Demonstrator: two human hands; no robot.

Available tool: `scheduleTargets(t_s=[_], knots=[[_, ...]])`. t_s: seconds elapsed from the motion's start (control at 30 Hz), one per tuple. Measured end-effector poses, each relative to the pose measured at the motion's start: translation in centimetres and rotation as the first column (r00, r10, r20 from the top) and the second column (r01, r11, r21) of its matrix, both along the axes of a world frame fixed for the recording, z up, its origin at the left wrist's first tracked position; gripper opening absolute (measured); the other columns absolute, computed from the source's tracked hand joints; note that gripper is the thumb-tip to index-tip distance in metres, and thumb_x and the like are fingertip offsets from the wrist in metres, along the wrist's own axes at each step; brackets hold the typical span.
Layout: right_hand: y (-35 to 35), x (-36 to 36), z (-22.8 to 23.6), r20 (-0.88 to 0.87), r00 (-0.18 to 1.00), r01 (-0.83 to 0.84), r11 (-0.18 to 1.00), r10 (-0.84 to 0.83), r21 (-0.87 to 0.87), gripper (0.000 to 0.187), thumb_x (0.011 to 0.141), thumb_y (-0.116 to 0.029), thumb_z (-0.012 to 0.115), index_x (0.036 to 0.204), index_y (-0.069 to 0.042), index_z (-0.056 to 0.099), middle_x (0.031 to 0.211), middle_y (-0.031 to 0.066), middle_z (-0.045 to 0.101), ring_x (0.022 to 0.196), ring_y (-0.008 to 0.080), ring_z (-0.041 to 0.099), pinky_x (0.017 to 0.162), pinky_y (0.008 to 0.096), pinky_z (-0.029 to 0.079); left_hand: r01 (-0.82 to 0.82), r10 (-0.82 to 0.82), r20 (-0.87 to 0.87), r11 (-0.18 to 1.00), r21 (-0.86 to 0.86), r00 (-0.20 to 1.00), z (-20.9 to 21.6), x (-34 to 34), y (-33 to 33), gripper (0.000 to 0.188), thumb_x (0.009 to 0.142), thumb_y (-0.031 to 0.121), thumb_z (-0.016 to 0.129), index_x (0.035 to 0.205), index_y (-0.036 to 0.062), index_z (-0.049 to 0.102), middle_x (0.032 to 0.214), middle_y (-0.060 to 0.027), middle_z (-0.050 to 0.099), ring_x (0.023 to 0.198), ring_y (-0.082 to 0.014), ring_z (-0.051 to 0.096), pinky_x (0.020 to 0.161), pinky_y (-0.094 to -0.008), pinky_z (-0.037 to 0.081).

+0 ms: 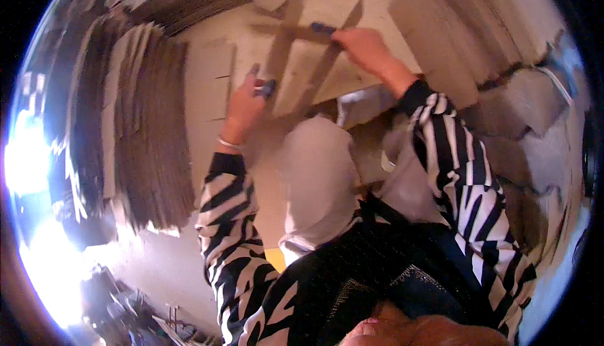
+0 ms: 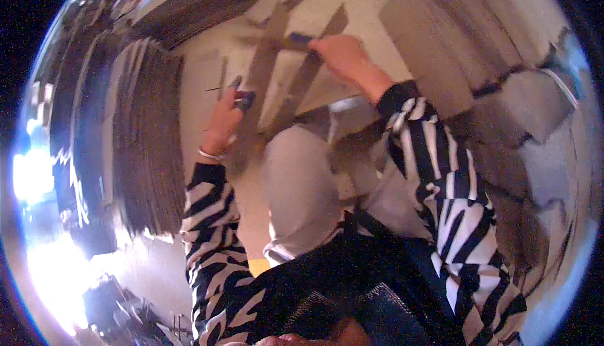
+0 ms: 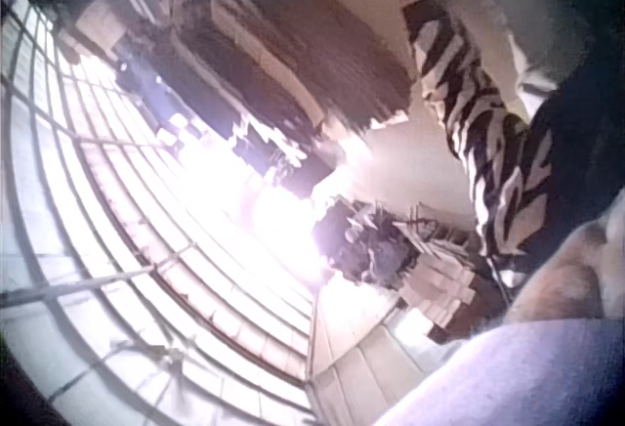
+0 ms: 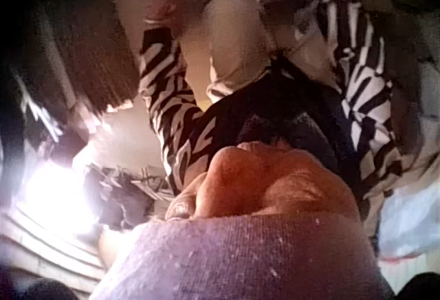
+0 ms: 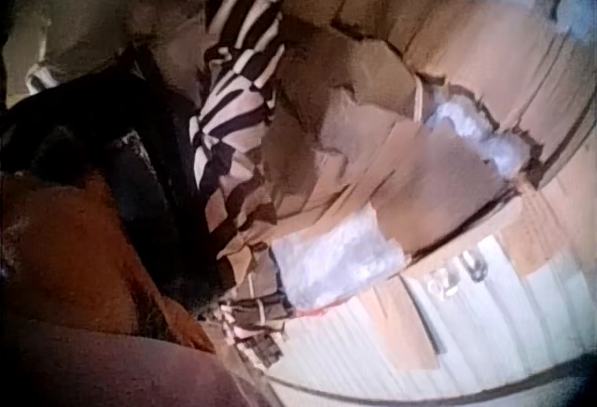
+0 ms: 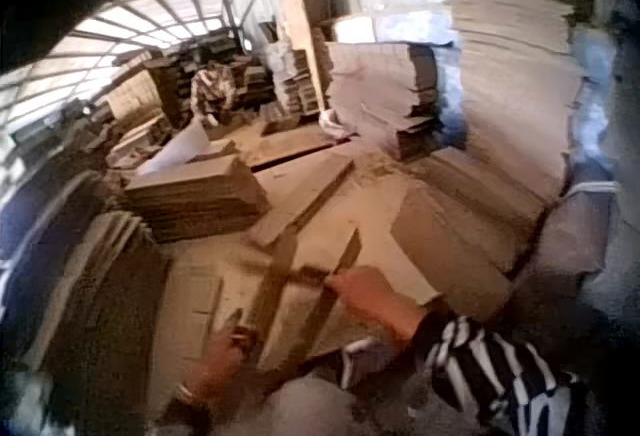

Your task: The person sits on the floor and uses a utility knife to cut flat cardboard pieces into smaller strips. They repeatedly pick up a piece, score and snap it, then place the cut pieces aside.

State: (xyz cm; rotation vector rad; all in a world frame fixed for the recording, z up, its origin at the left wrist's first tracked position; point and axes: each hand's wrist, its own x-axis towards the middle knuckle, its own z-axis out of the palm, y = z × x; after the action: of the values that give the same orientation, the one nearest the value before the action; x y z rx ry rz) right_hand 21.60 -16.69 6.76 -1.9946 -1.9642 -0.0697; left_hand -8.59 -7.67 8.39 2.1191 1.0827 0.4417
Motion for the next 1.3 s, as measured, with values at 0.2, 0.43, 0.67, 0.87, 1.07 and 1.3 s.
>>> scheduleTargets(t_s=[0.2,0.43,0.67,0.87,1.07,1.3], knots=[[0.0,4.6,-1.2,-0.165,0.979,0.096,0.985,-0.119,-0.142,0.031,0.079,-0.01,0.058,0.11,-0.011,0.058,0.1,0.0182,0.065,0.096,0.0396,0.061,0.079,0.0468,0.049,-0.143,0.135,0.089,0.985,0.094,0.987,-0.1,-5.7,-4.3,0.043,0.095,0.018,0.051,0.135,0.0021,0.045,0.109,-0.0146,0.062,0.097,-0.0242,0.061,0.086,-0.0333,0.047],[-15.9,6.5,3.1,0.36,0.785,0.567,0.818,-0.504,-0.092,0.071,0.077,-0.029,0.074,0.138,-0.008,0.043,0.137,0.0171,0.047,0.126,0.039,0.044,0.102,0.0476,0.037,-0.4,0.345,0.29,0.903,0.157,0.893,-4.0,-12.1,-10.1,0.039,0.099,0.019,0.045,0.133,0.0007,0.045,0.12,-0.0124,0.058,0.108,-0.0222,0.056,0.094,-0.0318,0.042],[-21.6,14.6,-4.1,0.111,0.844,0.513,0.85,-0.525,0.125,0.047,0.074,-0.009,0.066,0.119,-0.003,0.054,0.124,0.0192,0.055,0.114,0.0412,0.05,0.092,0.0494,0.041,-0.463,0.42,0.479,0.886,-0.032,0.771,-3.9,-2.3,-7.3,0.043,0.087,0.012,0.054,0.128,0.0008,0.05,0.12,-0.016,0.058,0.109,-0.0279,0.057,0.093,-0.036,0.045],[-14.8,6.4,6.3,-0.127,0.953,0.302,0.89,-0.275,0.343,0.03,0.07,0.002,0.057,0.099,-0.004,0.057,0.083,0.023,0.061,0.081,0.0449,0.058,0.068,0.0511,0.045,-0.369,0.37,0.043,0.898,0.24,0.928,-4.5,-4.1,-2.3,0.041,0.077,0.008,0.057,0.117,0.0018,0.059,0.113,-0.0215,0.059,0.107,-0.0362,0.057,0.091,-0.0383,0.045],[-8.5,-1.3,7.6,-0.4,0.914,0.016,0.978,0.07,0.209,0.029,0.085,-0.022,0.068,0.102,-0.001,0.057,0.089,0.0252,0.062,0.082,0.044,0.059,0.069,0.0448,0.047,-0.329,0.3,0.148,0.748,0.577,0.942,-0.9,0.0,-5.8,0.033,0.071,0.011,0.063,0.104,0.0085,0.065,0.135,-0.0162,0.048,0.124,-0.0345,0.045,0.099,-0.0517,0.035],[-0.3,-3.3,5.5,-0.481,0.856,-0.111,0.977,0.187,0.182,0.032,0.086,-0.027,0.065,0.104,-0.003,0.055,0.09,0.0223,0.063,0.085,0.0449,0.058,0.071,0.0456,0.046,-0.043,0.269,-0.326,0.826,0.562,0.906,-2.0,1.3,-4.9,0.036,0.066,0.018,0.069,0.101,0.0159,0.068,0.144,-0.0138,0.038,0.137,-0.0357,0.028,0.103,-0.063,0.023]])
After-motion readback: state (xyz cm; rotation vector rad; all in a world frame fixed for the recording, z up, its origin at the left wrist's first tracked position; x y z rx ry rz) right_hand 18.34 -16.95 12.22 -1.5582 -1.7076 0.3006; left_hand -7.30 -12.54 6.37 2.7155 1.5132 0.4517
